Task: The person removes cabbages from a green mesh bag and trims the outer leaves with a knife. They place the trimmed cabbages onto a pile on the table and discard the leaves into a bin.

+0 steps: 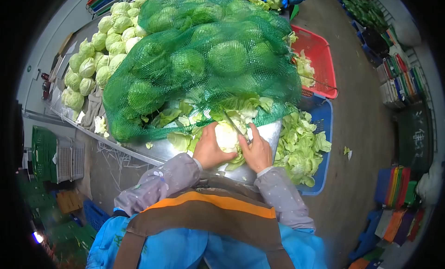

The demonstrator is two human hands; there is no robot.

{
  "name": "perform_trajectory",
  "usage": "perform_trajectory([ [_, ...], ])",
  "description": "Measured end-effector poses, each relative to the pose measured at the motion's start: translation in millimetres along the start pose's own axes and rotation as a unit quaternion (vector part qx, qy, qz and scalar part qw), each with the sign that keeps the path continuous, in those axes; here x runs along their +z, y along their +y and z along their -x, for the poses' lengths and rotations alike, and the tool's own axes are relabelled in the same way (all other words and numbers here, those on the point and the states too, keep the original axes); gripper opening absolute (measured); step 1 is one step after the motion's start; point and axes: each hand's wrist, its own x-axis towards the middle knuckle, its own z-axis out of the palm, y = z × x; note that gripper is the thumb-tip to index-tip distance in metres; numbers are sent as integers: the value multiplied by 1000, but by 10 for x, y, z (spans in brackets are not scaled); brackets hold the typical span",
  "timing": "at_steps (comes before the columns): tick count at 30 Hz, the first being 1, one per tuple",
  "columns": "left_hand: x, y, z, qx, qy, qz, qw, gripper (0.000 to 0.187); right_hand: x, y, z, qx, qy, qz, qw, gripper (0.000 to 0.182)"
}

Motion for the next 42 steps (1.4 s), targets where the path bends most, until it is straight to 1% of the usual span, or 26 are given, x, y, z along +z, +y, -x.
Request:
perform_trajectory([
  [3, 45, -59, 53, 7, 9, 1, 1000, 101, -104, -155, -104, -55, 55, 69, 995, 45],
  [5, 50, -127, 82, 17, 9, 4, 1000, 100, -75, -105, -259, -61, -35, 141, 987, 34],
  [6, 41, -184, 99, 62, 3, -11, 998, 100, -61, -100, -324, -20, -41, 151, 987, 26],
  [11, -285, -589, 76, 212, -55, -76, 973, 103, 180, 206, -547, -79, 0, 174, 982, 25],
  [13, -464, -702, 140, 118, -156, 86, 977, 106, 108, -35, -287, -106, 37, 117, 987, 23],
  [14, -572, -586, 239, 12, -134, 135, 982, 106, 42, -254, -165, -109, 30, 113, 987, 23],
  [15, -638, -120, 224, -246, -98, 170, 949, 102, -10, -518, 13, -163, 4, 84, 983, 22],
  [16, -408, -258, 193, -214, -57, 161, 962, 101, -62, -654, 58, -219, -8, 59, 974, 20],
  [18, -251, -261, 189, -192, 6, 79, 978, 95, 23, -586, -42, -203, 19, 69, 977, 20],
  [19, -229, -263, 228, -188, 3, 76, 979, 95, 39, -550, -91, -180, 42, 81, 979, 19],
  [21, -187, -285, 347, -90, 85, -33, 992, 93, -140, -492, -312, -26, 13, 124, 992, 18],
  [22, -209, -302, 380, -1, 114, -64, 991, 91, -136, -366, -384, -4, 20, 138, 990, 17],
  [24, -302, -332, 402, 77, 127, -70, 986, 89, -94, -28, -539, 18, 36, 150, 988, 16],
  [25, -355, -338, 418, 144, 142, -74, 977, 87, -76, 186, -617, 46, -11, 192, 980, 23],
  [27, -499, -275, 474, 168, 158, -95, 969, 88, -151, 186, -638, 73, -52, 228, 970, 31],
  [29, -624, -292, 491, 114, 110, 187, 969, 94, -419, -141, -458, -74, -30, 119, 990, 54],
  [30, -747, -277, 491, 68, 50, 230, 969, 93, -469, -290, -465, -72, -25, 115, 990, 54],
  [31, -736, -308, 465, 70, 46, 225, 971, 93, -485, -466, -499, -109, -102, -51, 988, 66],
  [32, -703, -363, 420, 26, 2, 398, 917, 90, -510, -614, -510, -146, -173, -214, 950, 78],
  [33, -693, -385, 379, -18, -41, 555, 831, 88, -553, -734, -470, -151, -167, -218, 950, 78],
  [34, -788, -135, 429, -3, -82, 634, 769, 84, -580, -853, -409, -99, -245, -237, 935, 80],
  [35, -795, -97, 428, -14, -97, 654, 750, 82, -573, -936, -362, -50, -322, -253, 911, 82],
  [37, -750, -64, 407, -54, -65, 697, 712, 77, -451, -947, -86, -170, -165, -135, 962, 84],
  [39, -763, -85, 337, -56, -59, 708, 701, 76, -391, -1086, 282, -133, -134, -159, 969, 78],
  [40, -804, -59, 317, -68, -66, 756, 648, 77, -238, -1005, 426, -262, -110, -179, 942, 69],
  [42, -869, -43, 264, -93, -77, 822, 557, 77, -336, -1019, 552, -339, -333, -151, 867, 43],
])
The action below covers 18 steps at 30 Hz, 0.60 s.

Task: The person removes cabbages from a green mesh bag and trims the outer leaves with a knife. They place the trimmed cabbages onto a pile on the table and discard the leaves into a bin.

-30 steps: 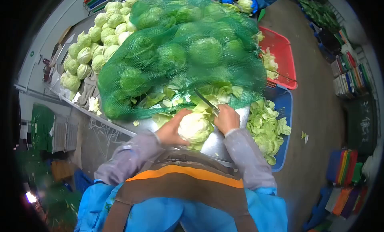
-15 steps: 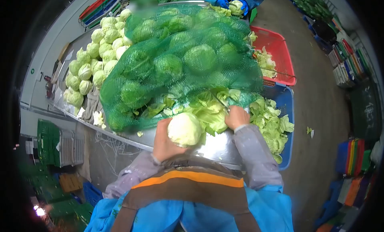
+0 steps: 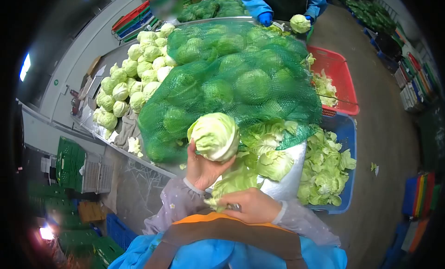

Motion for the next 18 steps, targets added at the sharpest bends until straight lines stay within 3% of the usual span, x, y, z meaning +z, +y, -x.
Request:
perform_trajectory([
  [1, -2, 52, -21, 3, 1, -2, 1000, 77, -65, -3, 25, -3, -1, -1, 1000, 43],
  [3, -5, 138, -66, -39, -83, 35, 995, 77, -286, -3, 31, -33, 18, -66, 997, 37],
  [4, 120, 186, -8, -37, -59, -6, 998, 84, -490, -217, -11, 44, 112, -104, 987, 33],
  [5, 155, 258, -9, -36, -62, -6, 997, 84, -540, -110, -16, 103, 246, -200, 943, 40],
  [6, 174, 326, -11, 54, -67, -259, 962, 93, -691, 42, -5, 51, 303, -382, 872, 56],
  [7, 199, 368, -10, 141, -66, -493, 856, 103, -741, 100, -72, 52, 302, -380, 873, 56],
  [8, 443, 364, 113, 242, -100, -580, 771, 119, -765, 148, -127, 41, 276, -476, 834, 62],
  [9, 517, 304, 161, 308, -117, -621, 711, 124, -738, 213, -147, 31, 247, -569, 784, 70],
  [10, 408, 161, 118, 262, -85, -546, 791, 122, -614, 338, -112, 63, 170, -569, 802, 75],
  [11, 243, -3, 46, 215, -55, -463, 858, 120, -441, 387, -129, 68, 206, -604, 767, 74],
  [12, 112, -128, 40, 109, -70, -231, 964, 118, -313, 554, -96, 110, 221, -627, 739, 61],
  [13, 137, -112, 12, 105, -75, -232, 964, 118, -249, 635, -83, 155, 238, -649, 706, 49],
  [15, 105, -157, 137, 55, 55, -353, 932, 117, -233, 737, 71, 227, 264, -524, 777, 42],
  [16, -55, -165, 101, 118, 75, -535, 833, 113, -204, 790, 153, 252, 284, -457, 804, 40],
  [17, -136, -212, 41, 111, 74, -532, 836, 113, -146, 836, 190, 259, 288, -457, 801, 40],
  [18, -194, -268, -27, 137, 72, -655, 740, 109, -60, 891, 209, 301, 298, -369, 827, 41],
])
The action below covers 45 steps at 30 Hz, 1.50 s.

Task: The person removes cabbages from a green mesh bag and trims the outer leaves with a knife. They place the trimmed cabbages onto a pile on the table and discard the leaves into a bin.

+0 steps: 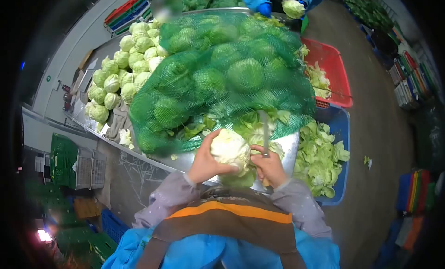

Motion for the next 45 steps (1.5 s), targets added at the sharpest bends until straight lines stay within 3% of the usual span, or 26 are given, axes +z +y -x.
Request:
perform_trajectory([
  [1, 86, -89, -24, 44, 4, -151, 988, 106, -10, 141, -20, -1, 42, 93, 995, 42],
  [2, 202, -186, -47, 37, 29, -167, 985, 102, 14, 324, -91, -233, 125, 315, 912, 51],
  [3, 265, -252, -57, 38, 23, -163, 986, 102, -61, 425, -32, -229, 130, 318, 911, 51],
  [5, 351, -310, -89, 9, 24, -197, 980, 105, -10, 193, 199, -169, 119, 486, 849, 56],
  [6, 381, -361, -84, 31, 29, -222, 974, 105, -16, 128, 249, -111, 84, 513, 847, 57],
  [11, 393, -385, -112, 1, 4, -191, 982, 103, 104, 155, 81, -92, 47, 560, 822, 50],
  [13, 412, -378, -99, 37, 22, -240, 970, 106, 96, 422, -178, -129, 135, 408, 894, 47],
  [14, 426, -372, -123, 6, 19, -225, 974, 108, 102, 436, -217, -135, 156, 361, 909, 47],
  [18, 408, -274, -111, -20, -4, -218, 976, 108, 43, 282, -149, -116, 132, 352, 919, 49],
  [21, 440, -307, -81, -1, 10, -223, 975, 102, 96, -96, -111, -192, 123, 432, 872, 48],
  [23, 433, -335, -97, 0, -1, -238, 971, 106, 64, -284, -197, -202, 88, 599, 770, 44],
  [24, 414, -328, -97, 1, -2, -240, 971, 106, -7, -200, -319, -184, 63, 637, 746, 32],
  [26, 347, -314, -73, 46, -81, -268, 959, 114, -242, -36, -611, -162, 82, 625, 760, 26],
  [27, 303, -333, -80, 47, -74, -266, 960, 114, -304, -5, -716, -143, 101, 613, 771, 20],
  [29, 155, -451, -147, 125, -158, -229, 952, 119, -223, -3, -686, -138, 112, 601, 779, 15],
  [31, -51, -442, -184, 105, -163, -198, 961, 121, -59, -70, -491, -150, 121, 574, 796, 12],
  [33, -224, -204, -129, -176, -145, -132, 964, 114, 108, -226, -231, -177, 104, 571, 795, 11],
  [34, -218, -222, -152, -258, -128, 14, 957, 111, 180, -268, -113, -225, 73, 578, 781, 12],
  [35, -137, -617, -261, -286, -123, -9, 950, 107, 234, -278, -36, -273, 43, 583, 764, 12],
  [37, 80, -682, -141, -182, -53, -58, 980, 105, 310, -263, 31, -286, 40, 568, 771, 12],
  [38, 128, -730, -77, -180, -13, -86, 980, 102, 320, -265, 34, -295, 43, 552, 779, 12],
  [39, 122, -95, 26, -241, 11, -182, 953, 99, 284, -275, 24, -294, 47, 550, 780, 12],
  [41, 95, -151, 150, -74, 46, -188, 978, 94, 113, -339, -20, -249, 175, 514, 802, 19],
  [42, 59, -135, 177, -70, 39, -189, 979, 94, -11, -398, -98, -208, 207, 460, 838, 20],
  [44, -36, 12, 182, 152, 63, -345, 924, 97, -258, -300, -287, -194, 208, 416, 863, 20],
  [45, -63, 57, 180, 160, 59, -347, 922, 97, -330, -257, -353, -180, 199, 371, 889, 19],
])
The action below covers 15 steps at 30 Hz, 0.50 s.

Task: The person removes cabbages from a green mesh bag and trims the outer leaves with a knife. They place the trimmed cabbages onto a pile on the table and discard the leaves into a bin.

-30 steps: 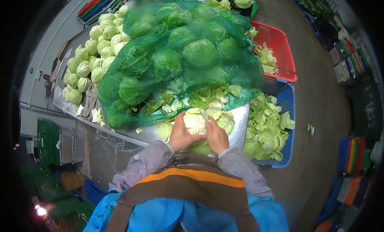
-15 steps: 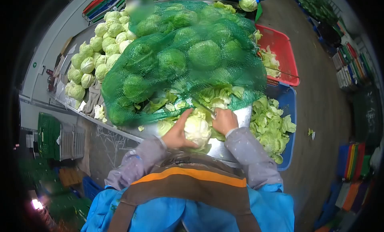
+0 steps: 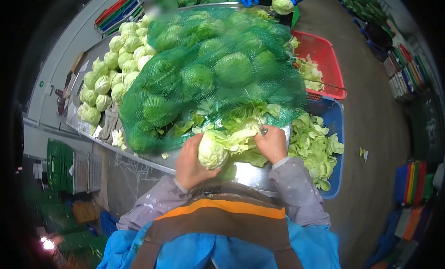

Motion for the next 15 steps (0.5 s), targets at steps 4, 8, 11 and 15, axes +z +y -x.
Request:
perform_trajectory([
  [4, -113, -37, -19, 95, 40, -101, 990, 95, -86, -79, -100, 43, 45, -63, 996, 13],
  [8, -181, -64, 4, 77, 30, -53, 995, 91, -230, -89, -171, 113, -7, -7, 994, 21],
  [11, -271, -48, -10, 86, 20, -23, 996, 91, -375, -426, -40, -5, -52, 233, 971, 69],
  [15, -456, -34, -113, 136, -37, 104, 985, 92, -263, -849, -26, -218, -133, -99, 962, 60],
])
